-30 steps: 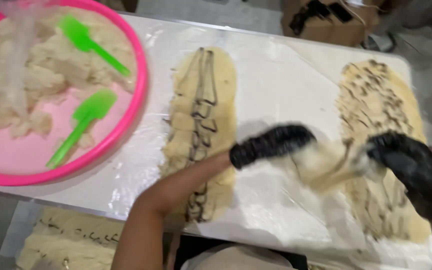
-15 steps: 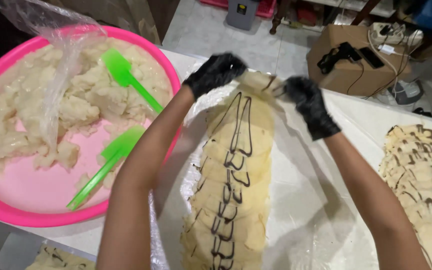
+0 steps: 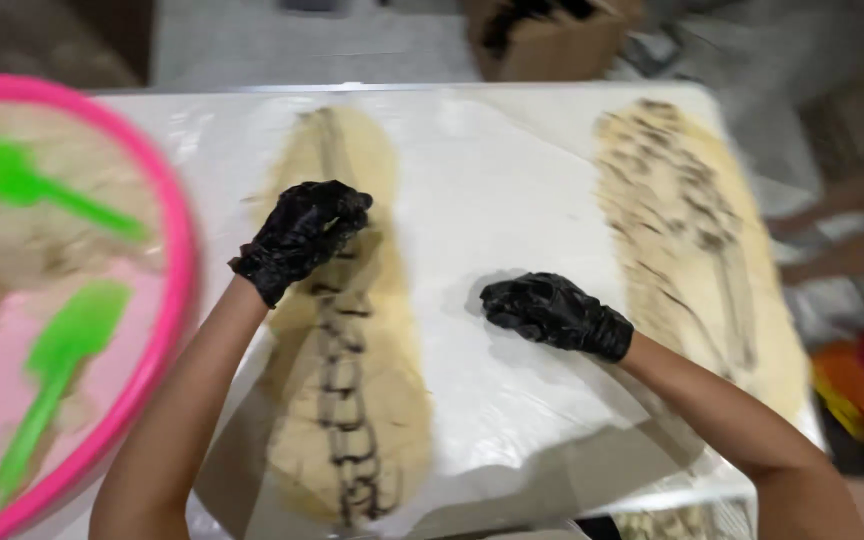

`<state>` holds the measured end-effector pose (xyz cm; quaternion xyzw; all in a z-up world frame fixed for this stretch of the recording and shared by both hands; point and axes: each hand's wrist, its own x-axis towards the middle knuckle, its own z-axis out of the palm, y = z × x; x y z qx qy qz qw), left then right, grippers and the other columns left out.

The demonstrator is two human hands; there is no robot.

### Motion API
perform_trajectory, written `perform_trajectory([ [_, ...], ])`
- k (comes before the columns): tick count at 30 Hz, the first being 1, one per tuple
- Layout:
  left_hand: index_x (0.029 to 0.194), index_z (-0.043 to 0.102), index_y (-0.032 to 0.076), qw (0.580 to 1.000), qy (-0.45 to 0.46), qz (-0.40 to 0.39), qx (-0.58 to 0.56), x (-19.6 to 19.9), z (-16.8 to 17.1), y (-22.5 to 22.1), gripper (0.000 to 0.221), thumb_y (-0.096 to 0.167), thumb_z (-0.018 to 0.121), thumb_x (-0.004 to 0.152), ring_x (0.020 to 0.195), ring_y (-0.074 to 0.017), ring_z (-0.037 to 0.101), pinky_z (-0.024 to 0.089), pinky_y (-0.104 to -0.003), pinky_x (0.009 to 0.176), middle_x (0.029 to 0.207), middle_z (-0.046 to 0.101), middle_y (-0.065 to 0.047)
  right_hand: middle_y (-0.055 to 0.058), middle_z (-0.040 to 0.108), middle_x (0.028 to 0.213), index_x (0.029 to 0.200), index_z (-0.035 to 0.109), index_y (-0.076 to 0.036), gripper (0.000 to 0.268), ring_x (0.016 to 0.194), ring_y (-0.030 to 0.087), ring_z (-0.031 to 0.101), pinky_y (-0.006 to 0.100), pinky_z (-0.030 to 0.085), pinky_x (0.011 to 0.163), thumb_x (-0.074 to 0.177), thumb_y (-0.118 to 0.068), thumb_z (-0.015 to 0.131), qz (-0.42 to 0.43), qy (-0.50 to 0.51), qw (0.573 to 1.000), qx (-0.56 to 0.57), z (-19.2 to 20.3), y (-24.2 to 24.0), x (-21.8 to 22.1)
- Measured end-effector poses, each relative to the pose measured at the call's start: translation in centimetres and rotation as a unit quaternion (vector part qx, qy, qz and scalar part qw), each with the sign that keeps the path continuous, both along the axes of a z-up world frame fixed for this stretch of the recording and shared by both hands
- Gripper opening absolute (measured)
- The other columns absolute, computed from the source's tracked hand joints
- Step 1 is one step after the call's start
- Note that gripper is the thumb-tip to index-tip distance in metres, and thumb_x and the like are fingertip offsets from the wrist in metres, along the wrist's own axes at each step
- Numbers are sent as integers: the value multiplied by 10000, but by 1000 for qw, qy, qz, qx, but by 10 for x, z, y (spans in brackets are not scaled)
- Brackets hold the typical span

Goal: Fold and roll thin sheets of dough decorated with chocolate drizzle into compact rolls.

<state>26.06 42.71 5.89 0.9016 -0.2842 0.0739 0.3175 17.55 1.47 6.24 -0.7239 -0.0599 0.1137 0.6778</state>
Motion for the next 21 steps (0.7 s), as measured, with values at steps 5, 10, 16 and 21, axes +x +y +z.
perform_trajectory([
  [5, 1210, 741, 61, 903, 177, -205, -334, -2, -18, -225, 335, 206, 800, 915, 1123, -230, 702, 527, -381, 1045, 1191, 743, -101, 219, 728, 1214, 1043, 757, -22, 120, 1192, 428, 668, 491, 547, 980, 946, -37, 690, -25, -250, 949, -190, 31, -110, -52],
  [10, 1532, 417, 194, 982, 16, -139, -125, -33, -70, -444, 635, 474, 603, 993, 1406, -321, 486, 358, -508, 1192, 1527, 488, -95, 88, 545, 1502, 1364, 656, -177, 388, 1386, 316, 505, 422, 436, 1151, 993, -75, 609, -132, -257, 877, -383, 32, -236, -43],
  [16, 1653, 227, 80, 992, -94, 72, 32, -86, -78, -527, 795, 435, 532, 1010, 1538, -403, 295, 245, -639, 1217, 1699, 264, -167, 86, 503, 1518, 1585, 441, -295, 559, 1391, 351, 472, 503, 423, 1139, 1044, -433, 465, -102, -220, 833, -497, -23, -298, -20],
  [21, 1349, 641, 30, 973, -207, 99, 19, -76, -117, -547, 447, 273, 649, 974, 1348, -383, 542, 296, -624, 1197, 1405, 612, -209, 96, 632, 1368, 1496, 553, -321, 534, 1256, 396, 578, 537, 519, 1014, 982, -439, 637, -79, -136, 860, -485, -57, -338, 17],
])
